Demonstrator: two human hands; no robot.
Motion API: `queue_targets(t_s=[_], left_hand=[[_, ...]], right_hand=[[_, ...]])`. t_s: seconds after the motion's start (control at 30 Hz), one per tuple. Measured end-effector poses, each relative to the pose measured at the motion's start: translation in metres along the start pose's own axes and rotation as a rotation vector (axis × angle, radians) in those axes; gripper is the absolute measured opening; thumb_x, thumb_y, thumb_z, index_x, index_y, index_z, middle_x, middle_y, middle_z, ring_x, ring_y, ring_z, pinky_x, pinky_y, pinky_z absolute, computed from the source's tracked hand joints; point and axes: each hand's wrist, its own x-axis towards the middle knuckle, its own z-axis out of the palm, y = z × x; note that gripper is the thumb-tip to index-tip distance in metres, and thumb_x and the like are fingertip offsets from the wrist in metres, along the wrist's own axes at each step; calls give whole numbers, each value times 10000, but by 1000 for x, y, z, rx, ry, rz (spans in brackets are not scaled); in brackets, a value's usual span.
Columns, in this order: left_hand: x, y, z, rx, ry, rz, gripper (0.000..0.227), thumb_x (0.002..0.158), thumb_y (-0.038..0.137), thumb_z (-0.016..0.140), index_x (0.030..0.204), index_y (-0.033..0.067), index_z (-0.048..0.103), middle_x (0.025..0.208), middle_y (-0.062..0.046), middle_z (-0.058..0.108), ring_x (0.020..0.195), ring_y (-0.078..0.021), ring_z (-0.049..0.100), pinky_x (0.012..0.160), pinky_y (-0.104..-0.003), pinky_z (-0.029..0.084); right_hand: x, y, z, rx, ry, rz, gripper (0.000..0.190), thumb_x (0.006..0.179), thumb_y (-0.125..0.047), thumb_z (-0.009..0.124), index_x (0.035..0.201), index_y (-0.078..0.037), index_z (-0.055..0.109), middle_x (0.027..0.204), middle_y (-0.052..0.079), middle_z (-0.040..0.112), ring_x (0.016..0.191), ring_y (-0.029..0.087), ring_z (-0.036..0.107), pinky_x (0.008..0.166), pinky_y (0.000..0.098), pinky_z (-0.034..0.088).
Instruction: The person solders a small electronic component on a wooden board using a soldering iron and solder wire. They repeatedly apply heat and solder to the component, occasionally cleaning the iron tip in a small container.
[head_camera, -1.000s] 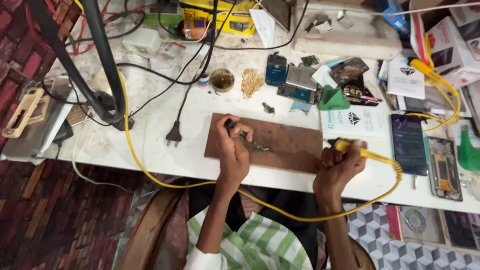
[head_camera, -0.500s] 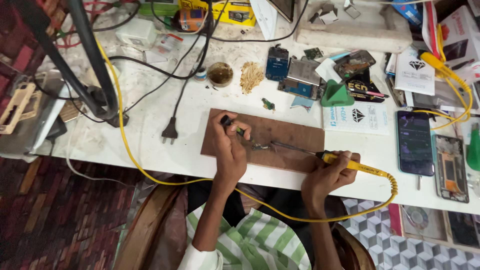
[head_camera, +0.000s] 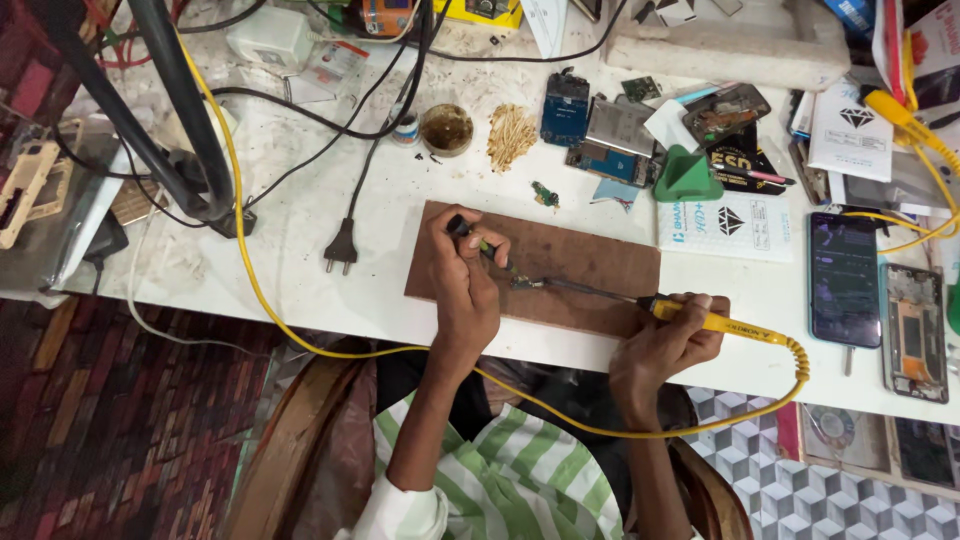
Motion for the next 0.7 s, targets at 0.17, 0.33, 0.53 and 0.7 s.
queue_targets(t_s=[0.17, 0.33, 0.53, 0.7], left_hand=[[4, 2, -2, 43, -7, 4, 168, 1131, 58, 288, 1251, 3, 392, 823, -102, 565, 750, -153, 516, 741, -317, 462], [1, 0, 0, 27, -14, 28, 195, 1126, 64, 272, 1271, -6, 382, 860, -111, 560, 780, -160, 518, 791, -329, 478], [-1, -4, -1, 14, -18, 25, 198, 1130, 36, 248, 1271, -4, 382, 857, -109, 554, 766, -161, 492, 778, -334, 470], [0, -4, -1, -2, -10, 36, 199, 1127, 49, 251, 1273, 1, 377, 862, -113, 552, 780, -158, 500, 786, -334, 475]], right_hand=[[0, -2, 5, -32, 36, 39, 227, 1116, -226, 500, 950, -77, 457, 826, -3, 503, 695, 78, 475, 627, 252, 426], [0, -6, 4, -69, -17, -14, 287, 1165, -238, 482, 936, -68, 448, 787, -5, 459, 680, 74, 432, 619, 251, 378], [-2, -11, 6, -36, -49, 1, 305, 1164, -251, 484, 922, -70, 440, 729, -14, 435, 604, 54, 382, 558, 234, 326], [-1, -13, 8, -13, -53, 22, 305, 1152, -247, 483, 906, -76, 426, 695, -21, 425, 546, 51, 366, 506, 239, 315]])
